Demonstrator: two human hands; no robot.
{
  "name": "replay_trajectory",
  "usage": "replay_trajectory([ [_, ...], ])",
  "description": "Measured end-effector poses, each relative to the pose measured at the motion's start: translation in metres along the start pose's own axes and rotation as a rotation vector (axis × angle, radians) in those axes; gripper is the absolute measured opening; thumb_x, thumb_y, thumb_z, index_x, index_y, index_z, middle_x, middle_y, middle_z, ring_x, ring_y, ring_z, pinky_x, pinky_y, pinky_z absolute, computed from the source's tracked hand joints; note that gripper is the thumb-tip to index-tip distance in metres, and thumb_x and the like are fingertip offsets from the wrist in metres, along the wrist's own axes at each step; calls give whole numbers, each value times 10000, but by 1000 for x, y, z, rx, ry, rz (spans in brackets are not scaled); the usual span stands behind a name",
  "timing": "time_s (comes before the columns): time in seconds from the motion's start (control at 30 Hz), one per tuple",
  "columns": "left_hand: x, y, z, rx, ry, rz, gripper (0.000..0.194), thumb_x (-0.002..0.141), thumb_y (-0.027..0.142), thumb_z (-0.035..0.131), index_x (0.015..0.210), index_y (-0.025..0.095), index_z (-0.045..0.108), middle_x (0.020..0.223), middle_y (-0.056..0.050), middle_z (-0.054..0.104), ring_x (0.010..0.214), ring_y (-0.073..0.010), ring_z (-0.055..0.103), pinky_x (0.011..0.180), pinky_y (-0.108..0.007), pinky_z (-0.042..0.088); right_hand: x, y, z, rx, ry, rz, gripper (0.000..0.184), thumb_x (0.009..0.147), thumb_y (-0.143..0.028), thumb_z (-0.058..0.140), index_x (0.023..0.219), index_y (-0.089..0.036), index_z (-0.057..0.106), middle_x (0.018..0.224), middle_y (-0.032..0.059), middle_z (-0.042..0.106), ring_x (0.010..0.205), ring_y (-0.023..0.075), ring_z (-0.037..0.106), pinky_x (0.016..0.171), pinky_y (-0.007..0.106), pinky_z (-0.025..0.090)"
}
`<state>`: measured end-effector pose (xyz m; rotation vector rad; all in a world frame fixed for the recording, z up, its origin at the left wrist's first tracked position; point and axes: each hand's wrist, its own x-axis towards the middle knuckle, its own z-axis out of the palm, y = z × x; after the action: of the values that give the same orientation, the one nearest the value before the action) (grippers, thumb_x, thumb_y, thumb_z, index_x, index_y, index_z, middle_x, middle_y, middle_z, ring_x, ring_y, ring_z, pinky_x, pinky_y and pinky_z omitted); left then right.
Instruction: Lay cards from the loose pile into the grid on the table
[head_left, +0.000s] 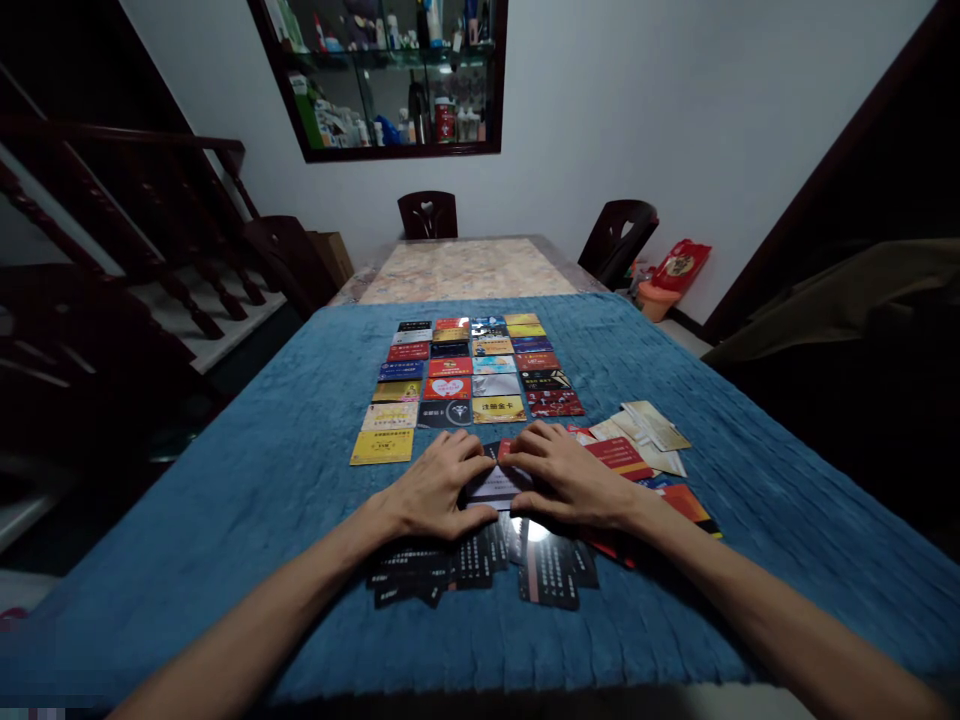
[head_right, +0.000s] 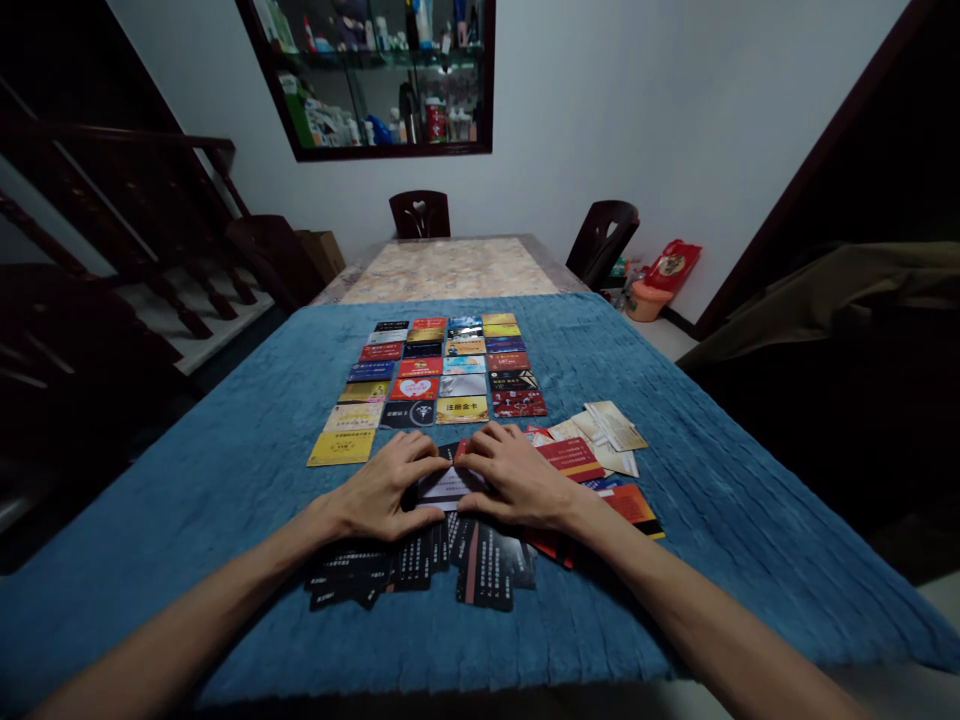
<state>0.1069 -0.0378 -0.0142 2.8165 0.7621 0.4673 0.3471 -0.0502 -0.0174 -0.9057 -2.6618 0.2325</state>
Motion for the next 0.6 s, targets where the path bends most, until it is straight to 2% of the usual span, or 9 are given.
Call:
replay_trajectory([
  [0.1, 0, -1, 1, 10, 16, 24, 351, 839, 410, 625, 1077, 152, 643, 993, -99, 611, 898, -234, 538, 814, -399, 429, -1, -1, -4, 10, -25, -2, 529, 879, -599, 579, 1199, -181, 639, 1069, 120, 610, 971, 255, 475, 845, 421, 389],
  [0.2, 0, -3, 1, 0, 52, 53, 270, 855, 384, 609, 991, 159, 671, 938, -85, 637, 845, -214, 557, 801, -390, 429, -2, -2, -7, 18, -36, 1, 506, 856, -570, 624, 1181, -182, 651, 1057, 117, 611, 974, 263, 478, 836, 424, 389],
  [0.33, 0, -5, 1, -47, 108, 35, 201, 873, 325, 594, 933, 161, 693, 868, -69, 666, 800, -192, 580, 791, -371, 438, -2, 2, -5, 39, -4, 2, 305, 882, -342, 618, 1144, -191, 655, 1031, 104, 629, 960, 248, 491, 841, 415, 395],
  [0.43, 0, -6, 0, -101, 135, 3, 219, 926, 314, 545, 905, 164, 703, 832, -65, 680, 782, -178, 591, 764, -345, 447, -1, 7, -1, 59, 43, 22, 225, 874, -171, 571, 1079, -196, 659, 988, 89, 652, 937, 232, 506, 814, 384, 400],
  [0.6, 1, -7, -1, -133, 177, -50, 336, 1002, 277, 423, 840, 164, 696, 782, -50, 690, 745, -158, 587, 739, -316, 446, 0, 13, 3, 76, 92, 77, 144, 918, -142, 525, 963, -182, 656, 902, 80, 671, 877, 215, 530, 771, 354, 400],
])
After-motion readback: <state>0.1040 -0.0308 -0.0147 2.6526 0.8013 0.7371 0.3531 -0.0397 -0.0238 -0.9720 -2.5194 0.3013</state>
